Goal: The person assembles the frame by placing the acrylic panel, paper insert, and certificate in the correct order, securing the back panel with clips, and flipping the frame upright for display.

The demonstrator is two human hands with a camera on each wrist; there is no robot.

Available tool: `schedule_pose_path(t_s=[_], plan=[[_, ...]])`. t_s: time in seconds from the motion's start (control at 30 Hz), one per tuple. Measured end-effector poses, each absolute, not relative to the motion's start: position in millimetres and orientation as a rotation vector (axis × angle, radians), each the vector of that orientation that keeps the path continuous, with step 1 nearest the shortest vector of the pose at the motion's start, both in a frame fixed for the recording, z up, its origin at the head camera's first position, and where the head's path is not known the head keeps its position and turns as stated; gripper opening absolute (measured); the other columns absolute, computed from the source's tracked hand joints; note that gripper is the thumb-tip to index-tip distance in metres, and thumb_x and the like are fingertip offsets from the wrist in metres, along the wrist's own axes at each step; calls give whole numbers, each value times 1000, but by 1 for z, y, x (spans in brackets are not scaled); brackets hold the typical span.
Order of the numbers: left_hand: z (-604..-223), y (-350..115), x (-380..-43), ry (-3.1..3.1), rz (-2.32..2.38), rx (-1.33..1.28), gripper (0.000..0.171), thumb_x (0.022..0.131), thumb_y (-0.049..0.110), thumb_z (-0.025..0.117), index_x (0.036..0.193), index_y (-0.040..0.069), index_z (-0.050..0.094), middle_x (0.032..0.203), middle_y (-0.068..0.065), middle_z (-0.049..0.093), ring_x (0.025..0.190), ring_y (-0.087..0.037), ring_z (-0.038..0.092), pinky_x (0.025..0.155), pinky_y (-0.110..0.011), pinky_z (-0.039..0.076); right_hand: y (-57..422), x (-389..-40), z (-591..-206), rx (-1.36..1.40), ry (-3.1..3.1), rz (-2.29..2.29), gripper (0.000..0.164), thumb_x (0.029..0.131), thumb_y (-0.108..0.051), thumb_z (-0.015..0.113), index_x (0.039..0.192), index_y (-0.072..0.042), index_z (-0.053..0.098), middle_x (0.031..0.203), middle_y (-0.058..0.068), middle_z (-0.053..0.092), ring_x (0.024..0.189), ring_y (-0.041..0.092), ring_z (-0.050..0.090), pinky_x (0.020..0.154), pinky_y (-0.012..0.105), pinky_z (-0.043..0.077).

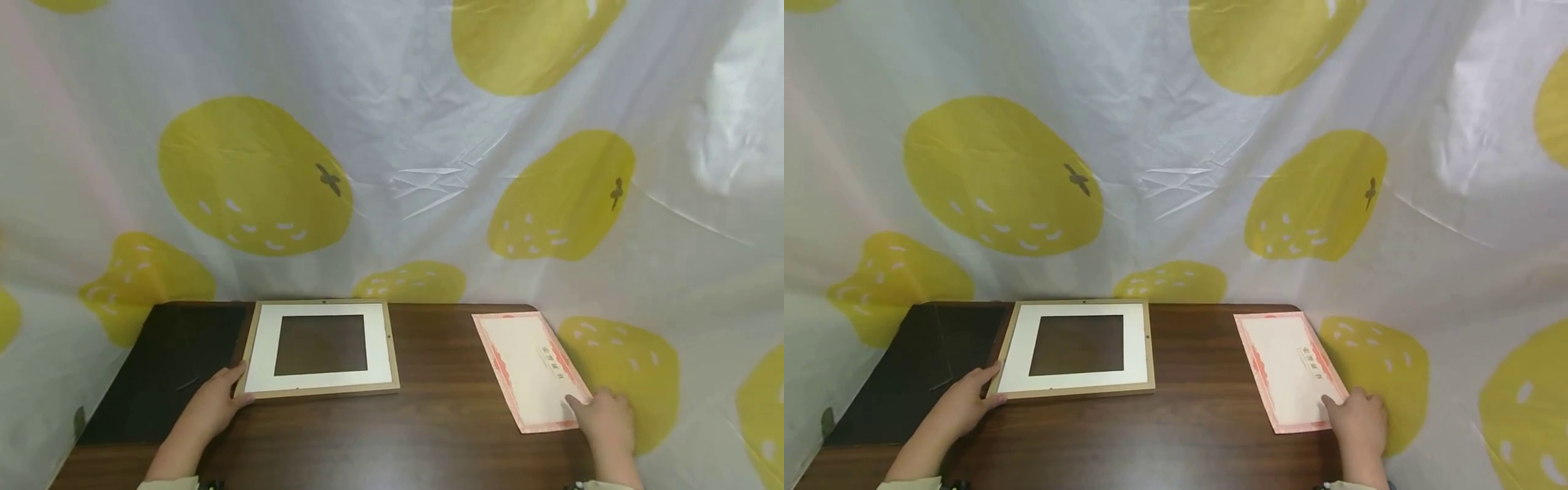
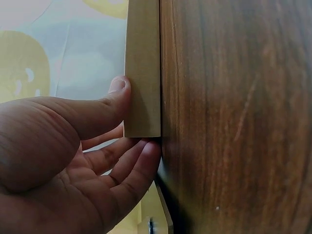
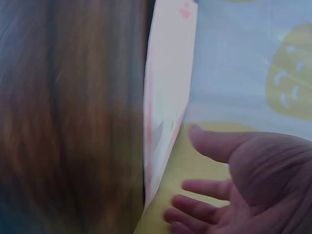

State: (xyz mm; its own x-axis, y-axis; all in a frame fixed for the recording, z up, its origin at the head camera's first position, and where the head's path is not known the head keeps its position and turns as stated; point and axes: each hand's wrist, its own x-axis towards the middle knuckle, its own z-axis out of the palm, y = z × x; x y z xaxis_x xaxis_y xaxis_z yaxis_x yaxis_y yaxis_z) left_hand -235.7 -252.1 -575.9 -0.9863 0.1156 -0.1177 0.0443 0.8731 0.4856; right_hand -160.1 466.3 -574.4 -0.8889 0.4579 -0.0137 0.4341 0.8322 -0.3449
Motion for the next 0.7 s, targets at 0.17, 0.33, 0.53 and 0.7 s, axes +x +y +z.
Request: schedule_pose_path(t_s=[0.17, 0.33, 0.53, 0.7], plan=[[-576, -252, -233, 2913, 774, 124, 80, 100, 27, 81, 161, -9, 43, 154, -45, 48, 143, -63, 49, 115, -73, 44, 479, -153, -584, -659, -3058, 589, 76, 99, -48, 71, 125, 22, 57, 124, 50, 52, 118, 64, 52, 97, 72, 50], [-575, -251, -233, 2915, 787, 128, 78, 100, 23, 80, 160, -10, 43, 151, -42, 53, 141, -60, 53, 114, -70, 46, 480, -151, -586, -646, -3078, 542, 75, 98, -45, 73, 121, 24, 58, 120, 52, 55, 115, 66, 53, 97, 74, 49], [-576, -249, -230, 2902, 787, 106, 79, 99, 22, 81, 160, -11, 43, 148, -40, 56, 139, -59, 55, 112, -70, 47, 474, -144, -591, -718, -3100, 520, 71, 96, -42, 76, 113, 26, 63, 113, 50, 62, 104, 65, 62, 88, 68, 55], [-577, -247, -232, 2923, 782, 104, 79, 100, 23, 80, 161, -10, 43, 147, -39, 57, 138, -58, 56, 111, -69, 49, 474, -144, -596, -810, -3036, 555, 82, 94, -52, 78, 113, 26, 63, 111, 49, 63, 103, 64, 63, 87, 68, 56]])
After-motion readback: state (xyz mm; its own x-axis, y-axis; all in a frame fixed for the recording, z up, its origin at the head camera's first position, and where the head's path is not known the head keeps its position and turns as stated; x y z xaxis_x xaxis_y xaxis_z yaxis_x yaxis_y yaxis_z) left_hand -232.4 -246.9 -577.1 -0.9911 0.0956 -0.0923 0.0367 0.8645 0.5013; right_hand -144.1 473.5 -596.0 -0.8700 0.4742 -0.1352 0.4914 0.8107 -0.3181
